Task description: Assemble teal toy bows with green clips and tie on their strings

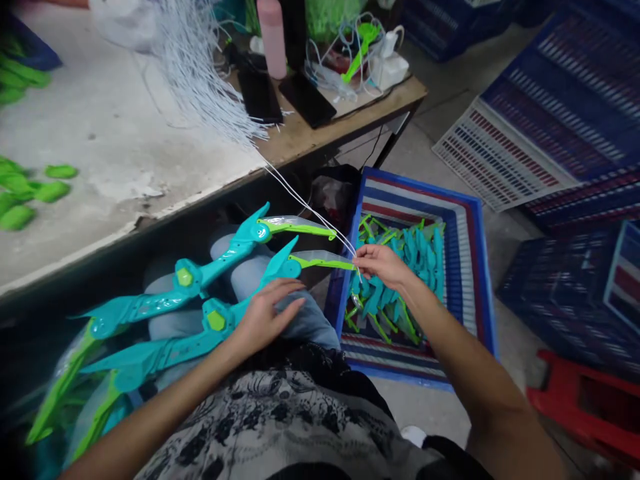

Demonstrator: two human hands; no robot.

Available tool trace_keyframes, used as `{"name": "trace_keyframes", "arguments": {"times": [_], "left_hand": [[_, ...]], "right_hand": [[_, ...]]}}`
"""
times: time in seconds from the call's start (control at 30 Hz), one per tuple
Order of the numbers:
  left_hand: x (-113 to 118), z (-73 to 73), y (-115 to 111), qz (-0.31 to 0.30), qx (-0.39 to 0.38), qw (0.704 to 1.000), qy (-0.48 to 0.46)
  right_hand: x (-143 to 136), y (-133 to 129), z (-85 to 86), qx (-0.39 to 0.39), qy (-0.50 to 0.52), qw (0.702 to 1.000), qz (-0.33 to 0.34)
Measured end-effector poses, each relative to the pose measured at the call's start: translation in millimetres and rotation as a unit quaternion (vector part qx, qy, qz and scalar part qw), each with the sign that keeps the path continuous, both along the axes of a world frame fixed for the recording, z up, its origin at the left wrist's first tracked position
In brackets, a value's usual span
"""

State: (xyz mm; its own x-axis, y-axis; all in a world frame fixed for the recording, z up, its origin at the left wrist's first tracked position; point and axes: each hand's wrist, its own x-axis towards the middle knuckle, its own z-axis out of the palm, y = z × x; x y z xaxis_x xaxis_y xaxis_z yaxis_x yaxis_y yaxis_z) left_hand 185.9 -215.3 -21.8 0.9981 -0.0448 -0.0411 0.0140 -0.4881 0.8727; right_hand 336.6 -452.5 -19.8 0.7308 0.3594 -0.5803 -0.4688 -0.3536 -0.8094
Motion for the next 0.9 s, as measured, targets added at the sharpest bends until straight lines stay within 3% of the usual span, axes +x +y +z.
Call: {"name": "trace_keyframes", "arguments": {"times": [0.07, 0.13, 0.23, 0.33, 0.43, 0.57, 0.73, 0.9], "left_hand": [[8, -15.1, -23, -0.056, -0.097, 0.987, 0.112], [17, -34.6, -41, -0.076, -0.144, 0.967, 0.198], [30, -61.8, -60, -0.042, -0.182, 0.947, 0.26], [42, -78.1, -74, 0.031, -0.248, 0.917, 0.31], [52, -83.3, -84, 0.074, -0.291, 0.893, 0.336], [62, -84.3, -92, 0.083, -0.321, 0.876, 0.352], [74, -87.2, -103, 0.053, -0.39, 0.839, 0.376], [87, -90.2, -115, 0.02, -0.445, 0.809, 0.384]], "right_hand": [[-10, -11, -6.2, -0.042, -0.065, 0.997, -0.02], [-21, -21, -12.8, -0.083, -0.138, 0.986, -0.049], [-37, -31, -25.0, -0.116, -0.216, 0.966, -0.084], [-47, -34, -39.4, -0.146, -0.249, 0.954, -0.085], [-50, -34, -52.2, -0.169, -0.265, 0.946, -0.074], [-50, -32, -61.5, -0.183, -0.277, 0.941, -0.06], [-53, -30, -66.9, -0.203, -0.303, 0.931, -0.033], [-53, -35, -71.4, -0.155, -0.261, 0.95, -0.068]]}}
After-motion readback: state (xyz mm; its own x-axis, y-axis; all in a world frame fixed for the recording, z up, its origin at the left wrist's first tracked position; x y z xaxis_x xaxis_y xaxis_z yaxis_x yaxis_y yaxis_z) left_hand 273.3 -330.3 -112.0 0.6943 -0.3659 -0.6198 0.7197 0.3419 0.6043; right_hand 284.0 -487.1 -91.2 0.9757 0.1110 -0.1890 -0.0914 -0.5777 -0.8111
